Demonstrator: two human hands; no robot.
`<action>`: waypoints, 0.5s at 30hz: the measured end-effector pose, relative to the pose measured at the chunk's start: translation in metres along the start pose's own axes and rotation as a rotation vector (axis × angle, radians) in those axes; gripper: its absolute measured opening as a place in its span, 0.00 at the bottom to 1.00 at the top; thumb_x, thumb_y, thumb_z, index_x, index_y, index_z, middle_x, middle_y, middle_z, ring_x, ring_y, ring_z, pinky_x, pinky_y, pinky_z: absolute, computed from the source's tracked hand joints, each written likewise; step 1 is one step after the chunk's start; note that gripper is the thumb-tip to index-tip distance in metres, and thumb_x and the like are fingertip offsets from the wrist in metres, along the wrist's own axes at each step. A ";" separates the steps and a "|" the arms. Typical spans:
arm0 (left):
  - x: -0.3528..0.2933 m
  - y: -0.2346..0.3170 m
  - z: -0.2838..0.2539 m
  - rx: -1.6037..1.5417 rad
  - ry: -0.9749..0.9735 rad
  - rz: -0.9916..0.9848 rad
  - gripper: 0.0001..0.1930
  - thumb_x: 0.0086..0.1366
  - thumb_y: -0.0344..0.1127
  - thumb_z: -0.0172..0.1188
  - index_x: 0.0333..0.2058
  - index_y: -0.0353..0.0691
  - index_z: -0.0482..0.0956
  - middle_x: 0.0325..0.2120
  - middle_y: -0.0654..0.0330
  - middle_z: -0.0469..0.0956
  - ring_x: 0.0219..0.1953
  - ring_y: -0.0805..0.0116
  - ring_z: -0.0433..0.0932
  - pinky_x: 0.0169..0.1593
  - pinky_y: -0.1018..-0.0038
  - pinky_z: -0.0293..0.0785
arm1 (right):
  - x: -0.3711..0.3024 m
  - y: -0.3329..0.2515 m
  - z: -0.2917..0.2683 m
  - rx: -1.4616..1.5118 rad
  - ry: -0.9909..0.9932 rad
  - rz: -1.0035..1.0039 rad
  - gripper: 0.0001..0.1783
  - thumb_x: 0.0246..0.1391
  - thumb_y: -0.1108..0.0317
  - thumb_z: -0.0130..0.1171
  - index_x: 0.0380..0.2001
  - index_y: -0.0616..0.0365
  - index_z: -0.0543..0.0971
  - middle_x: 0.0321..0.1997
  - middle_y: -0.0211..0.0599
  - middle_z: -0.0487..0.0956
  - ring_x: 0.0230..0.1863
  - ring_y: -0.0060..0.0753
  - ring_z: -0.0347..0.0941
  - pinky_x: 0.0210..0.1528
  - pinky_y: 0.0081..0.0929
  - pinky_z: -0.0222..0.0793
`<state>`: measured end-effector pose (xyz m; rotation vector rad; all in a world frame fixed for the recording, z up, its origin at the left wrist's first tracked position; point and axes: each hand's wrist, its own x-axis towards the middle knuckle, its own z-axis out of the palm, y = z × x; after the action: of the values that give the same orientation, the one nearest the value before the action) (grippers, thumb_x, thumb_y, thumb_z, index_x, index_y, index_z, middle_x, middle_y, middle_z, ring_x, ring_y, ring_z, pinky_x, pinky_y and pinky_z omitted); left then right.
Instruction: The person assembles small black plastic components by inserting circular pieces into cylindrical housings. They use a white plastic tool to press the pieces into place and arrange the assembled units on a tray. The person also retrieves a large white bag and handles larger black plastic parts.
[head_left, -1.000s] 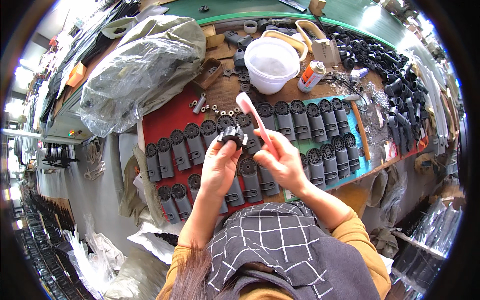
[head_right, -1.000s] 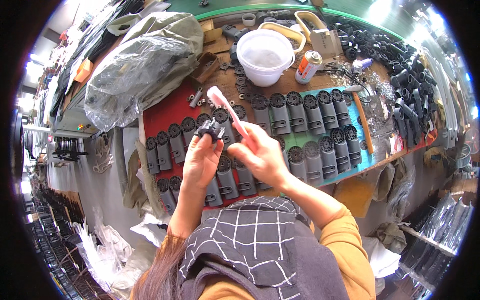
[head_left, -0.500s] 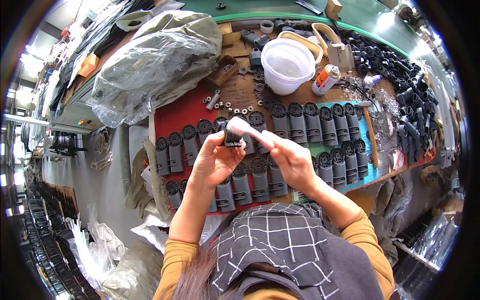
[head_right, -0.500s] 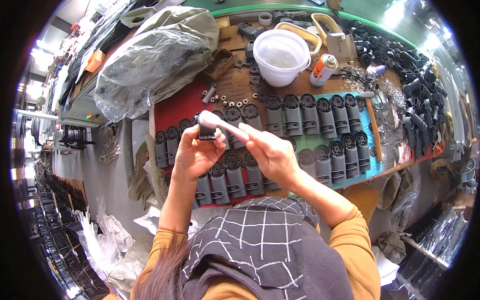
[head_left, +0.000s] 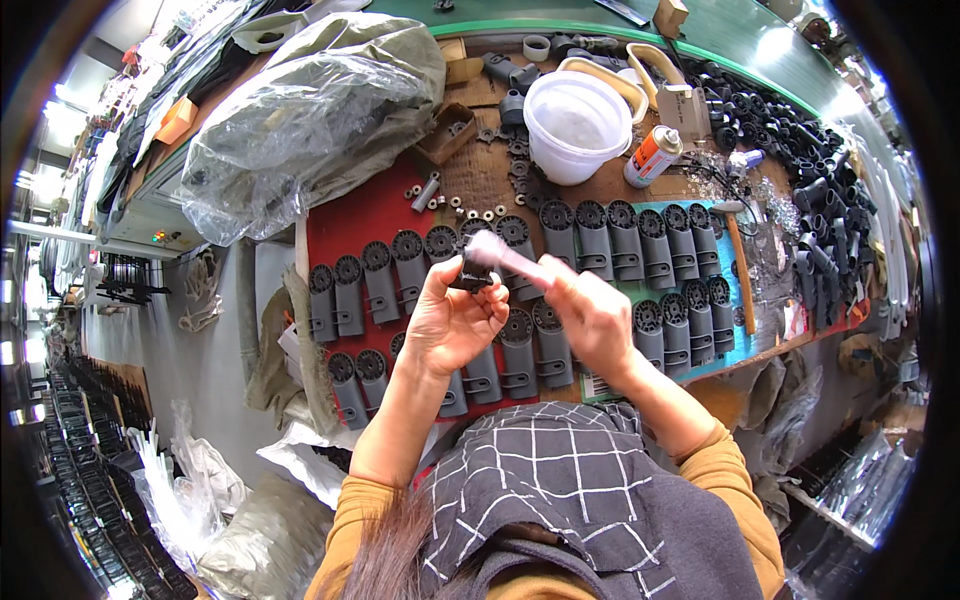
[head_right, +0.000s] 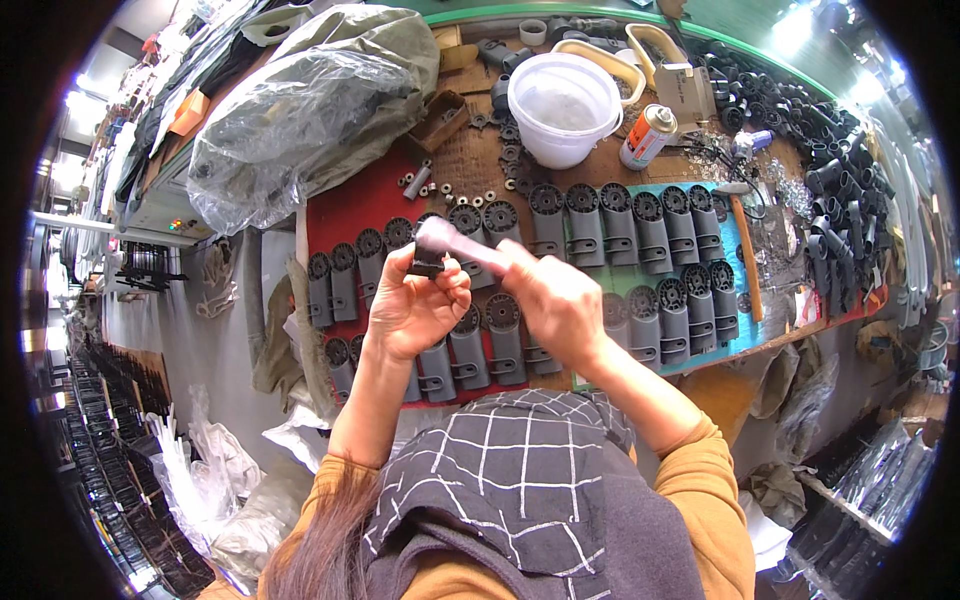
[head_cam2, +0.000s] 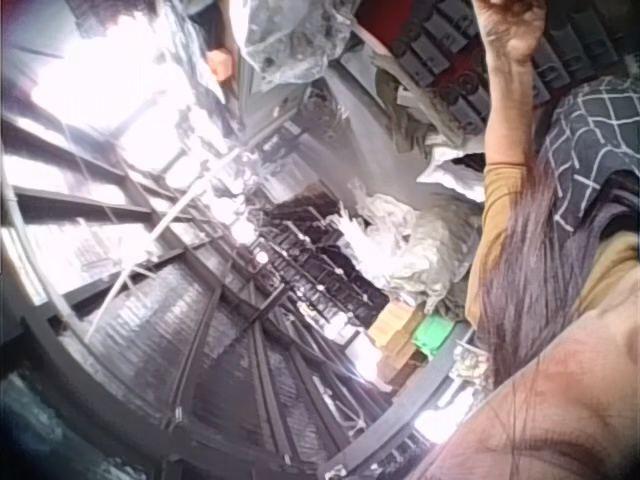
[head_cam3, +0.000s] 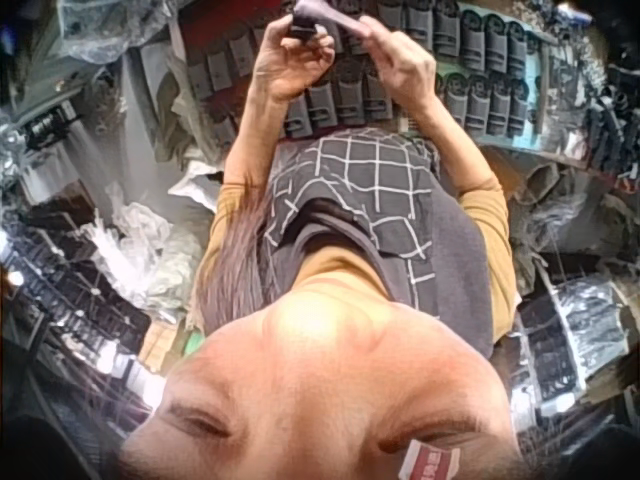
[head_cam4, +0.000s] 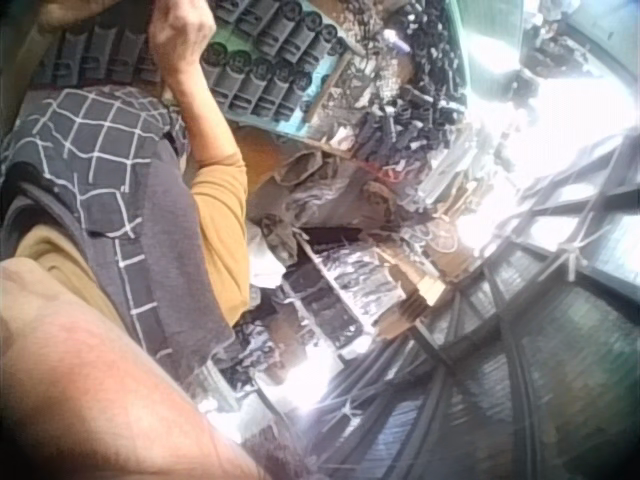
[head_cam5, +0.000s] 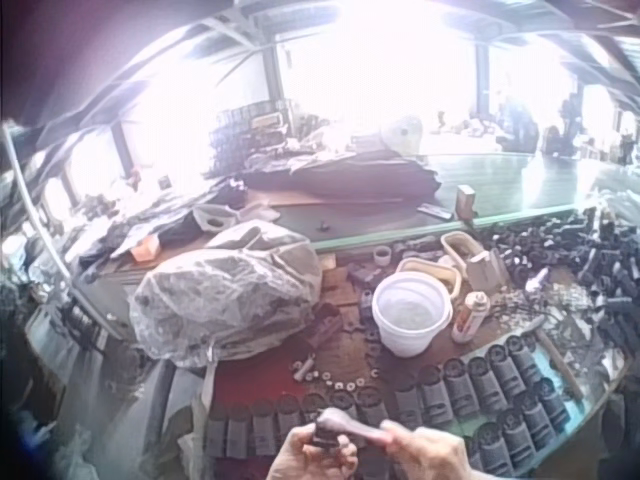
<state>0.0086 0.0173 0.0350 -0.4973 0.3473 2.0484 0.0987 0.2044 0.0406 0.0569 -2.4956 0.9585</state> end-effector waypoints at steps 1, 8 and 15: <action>-0.001 -0.001 0.001 0.005 -0.052 0.007 0.20 0.57 0.46 0.64 0.33 0.30 0.76 0.27 0.57 0.77 0.34 0.65 0.75 0.43 0.71 0.76 | 0.001 0.002 0.001 -0.002 0.025 0.129 0.20 0.52 0.68 0.61 0.49 0.55 0.77 0.20 0.35 0.73 0.21 0.35 0.71 0.24 0.29 0.66; -0.005 -0.004 0.006 -0.007 -0.048 0.078 0.24 0.57 0.49 0.62 0.35 0.29 0.75 0.29 0.59 0.73 0.37 0.65 0.70 0.45 0.69 0.73 | -0.009 0.001 0.002 0.044 0.177 -0.011 0.22 0.46 0.73 0.64 0.48 0.57 0.79 0.27 0.32 0.79 0.26 0.32 0.71 0.30 0.29 0.67; -0.008 0.006 0.008 -0.030 -0.075 0.146 0.20 0.58 0.48 0.62 0.33 0.32 0.77 0.30 0.57 0.76 0.37 0.64 0.72 0.45 0.70 0.73 | -0.012 -0.002 -0.010 -0.152 0.147 -0.077 0.23 0.42 0.73 0.65 0.47 0.49 0.81 0.27 0.25 0.72 0.29 0.29 0.66 0.35 0.28 0.59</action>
<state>0.0050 0.0114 0.0459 -0.4223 0.3164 2.2097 0.1141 0.2077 0.0432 0.0327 -2.4037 0.7131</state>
